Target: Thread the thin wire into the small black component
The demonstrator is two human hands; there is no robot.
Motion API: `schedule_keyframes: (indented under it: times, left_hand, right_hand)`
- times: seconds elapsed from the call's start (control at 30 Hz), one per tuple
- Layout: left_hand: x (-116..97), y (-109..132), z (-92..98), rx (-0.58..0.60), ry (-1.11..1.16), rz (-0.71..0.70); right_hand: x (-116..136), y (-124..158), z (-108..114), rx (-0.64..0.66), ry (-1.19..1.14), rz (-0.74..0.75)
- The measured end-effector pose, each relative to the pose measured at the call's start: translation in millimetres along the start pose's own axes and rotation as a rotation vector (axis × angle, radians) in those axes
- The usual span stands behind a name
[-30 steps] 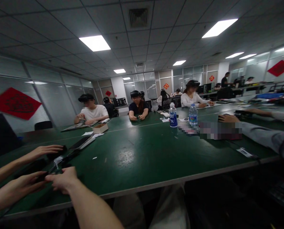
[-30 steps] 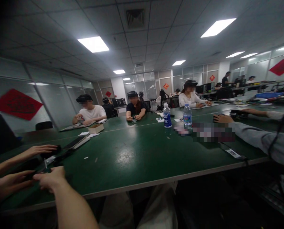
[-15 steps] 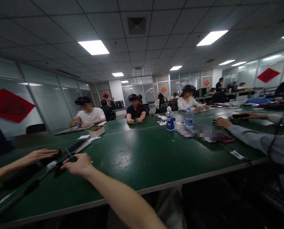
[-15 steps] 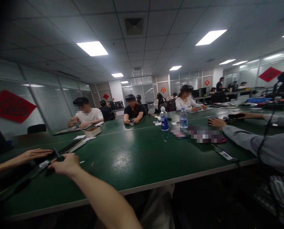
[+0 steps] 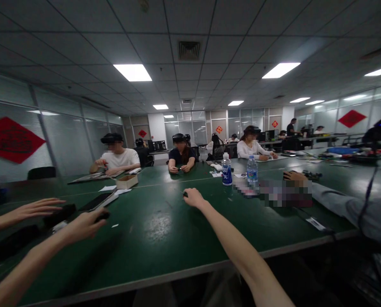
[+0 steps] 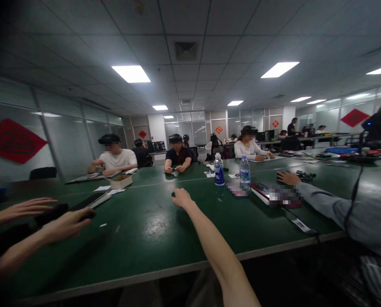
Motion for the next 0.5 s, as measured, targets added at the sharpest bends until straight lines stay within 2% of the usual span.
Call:
schedule_keyframes:
  times: [0.07,0.13,0.2,0.27,0.3,0.37,0.43,0.5]
  left_hand:
    - [-24.7,-24.6,-64.1,0.126,-0.06,-0.129]
    - [-51.6,-50.9,-125.8,0.188,0.015,-0.227]
    - [-67.0,-75.1,-181.8,0.237,0.2,-0.217]
    - [-69.9,-93.7,-228.2,0.276,0.46,-0.152]
    - [-67.3,-100.9,-245.8,0.272,0.578,-0.115]
    - [-56.4,-111.1,-268.9,0.233,0.785,-0.039]
    - [-44.6,-115.8,-277.9,0.192,0.93,-0.003]
    - [-37.2,-116.6,-275.3,0.169,1.053,-0.029]
  right_hand:
    - [-29.5,7.5,-3.5,0.011,0.02,-0.043]
    - [-50.0,12.4,-6.4,0.026,0.032,-0.076]
    - [-60.5,14.1,-7.8,0.031,0.042,-0.097]
    - [-61.5,13.3,-9.9,0.039,0.053,-0.097]
    - [-59.5,12.4,-11.7,0.046,0.059,-0.091]
    - [-52.8,10.5,-16.6,0.061,0.073,-0.071]
    - [-45.7,9.3,-22.5,0.075,0.084,-0.051]
    - [-39.7,9.1,-28.5,0.094,0.092,-0.033]
Point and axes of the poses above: each hand's wrist, its own y-axis away from the middle knuckle, its own z-axis out of the back of the hand, x = y × z, the point moved 7 cm from there along -y, towards the middle knuckle, and after that the axes turned 13 degrees about y, right-handed, at the moved point
